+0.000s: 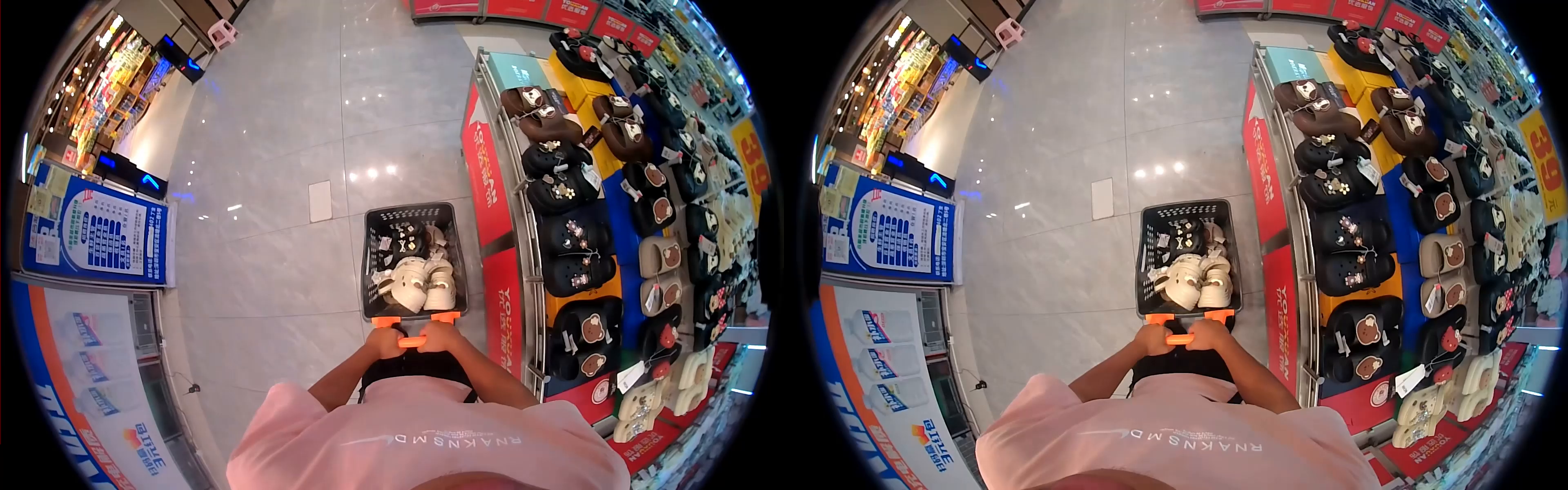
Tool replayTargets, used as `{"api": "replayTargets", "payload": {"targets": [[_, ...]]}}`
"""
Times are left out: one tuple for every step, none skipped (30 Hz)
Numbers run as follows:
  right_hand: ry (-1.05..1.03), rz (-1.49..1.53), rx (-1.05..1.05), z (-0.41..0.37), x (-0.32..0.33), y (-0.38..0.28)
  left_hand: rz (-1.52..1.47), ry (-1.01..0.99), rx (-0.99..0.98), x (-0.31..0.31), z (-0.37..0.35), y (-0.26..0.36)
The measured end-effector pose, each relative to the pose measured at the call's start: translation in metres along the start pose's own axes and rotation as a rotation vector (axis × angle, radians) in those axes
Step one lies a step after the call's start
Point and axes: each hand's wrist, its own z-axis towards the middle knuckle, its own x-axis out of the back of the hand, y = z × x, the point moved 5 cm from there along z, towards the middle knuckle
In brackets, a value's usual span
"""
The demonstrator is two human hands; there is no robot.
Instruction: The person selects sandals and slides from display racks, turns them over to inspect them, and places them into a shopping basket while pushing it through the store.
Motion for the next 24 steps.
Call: {"api": "replayTargets", "payload": {"targets": [[0.004,-0.006,0.018,0.004,0.001,0.002,-0.019,0.006,-0.009,-0.001,0.003,-0.003],[0.006,-0.008,0.034,0.006,0.001,0.004,-0.039,0.008,-0.018,-0.004,0.005,-0.006],[0.011,-0.012,0.048,0.009,0.002,0.004,-0.058,0.011,-0.030,0.000,0.006,-0.006],[0.006,-0.031,0.043,0.011,0.002,0.004,-0.074,0.022,-0.062,0.005,0.004,-0.006],[0.011,-0.029,0.026,0.010,-0.001,0.000,-0.082,-0.007,-0.072,0.008,-0.002,-0.006],[0.024,-0.040,0.009,0.009,0.004,-0.004,-0.090,-0.021,-0.088,0.014,0.000,-0.006],[0.027,-0.052,-0.010,0.008,0.008,-0.006,-0.107,-0.038,-0.102,0.015,0.002,-0.006],[-0.083,-0.060,-0.070,0.013,0.003,-0.004,-0.145,-0.065,-0.097,0.013,0.003,-0.010],[-0.090,-0.078,-0.083,0.017,0.003,-0.005,-0.133,-0.096,-0.079,0.018,0.003,-0.010],[-0.095,-0.094,-0.095,0.020,0.000,-0.006,-0.155,-0.096,-0.060,0.023,0.001,-0.010],[-0.100,-0.108,-0.104,0.022,-0.001,-0.005,-0.175,-0.096,-0.039,0.029,0.001,-0.011],[-0.056,-0.079,-0.118,0.022,0.003,-0.007,-0.184,-0.070,-0.054,0.032,0.004,-0.013],[-0.025,-0.075,-0.124,0.021,0.005,-0.009,-0.192,-0.050,-0.065,0.034,0.005,-0.017],[0.008,-0.070,-0.127,0.022,0.010,-0.008,-0.178,-0.011,-0.072,0.036,0.008,-0.019],[0.045,-0.067,-0.129,0.024,0.017,-0.009,-0.183,-0.020,-0.072,0.041,0.012,-0.022],[0.075,-0.041,-0.159,0.027,0.023,-0.008,-0.188,-0.026,-0.073,0.047,0.018,-0.024],[0.088,-0.037,-0.160,0.029,0.027,-0.008,-0.193,-0.030,-0.075,0.050,0.021,-0.026],[0.101,-0.031,-0.163,0.029,0.032,-0.010,-0.237,-0.003,-0.082,0.051,0.022,-0.028],[0.111,-0.025,-0.167,0.028,0.035,-0.012,-0.235,-0.007,-0.113,0.049,0.024,-0.028],[0.113,-0.023,-0.186,0.029,0.034,-0.011,-0.235,-0.013,-0.142,0.047,0.027,-0.028],[0.124,-0.031,-0.179,0.028,0.035,-0.010,-0.231,-0.016,-0.164,0.048,0.028,-0.029],[0.136,-0.034,-0.165,0.029,0.037,-0.010,-0.247,-0.025,-0.175,0.049,0.029,-0.032],[0.148,-0.030,-0.149,0.032,0.038,-0.011,-0.244,-0.021,-0.189,0.051,0.031,-0.034],[0.098,-0.039,-0.187,0.033,0.042,-0.014,-0.239,-0.026,-0.204,0.054,0.032,-0.033]]}}
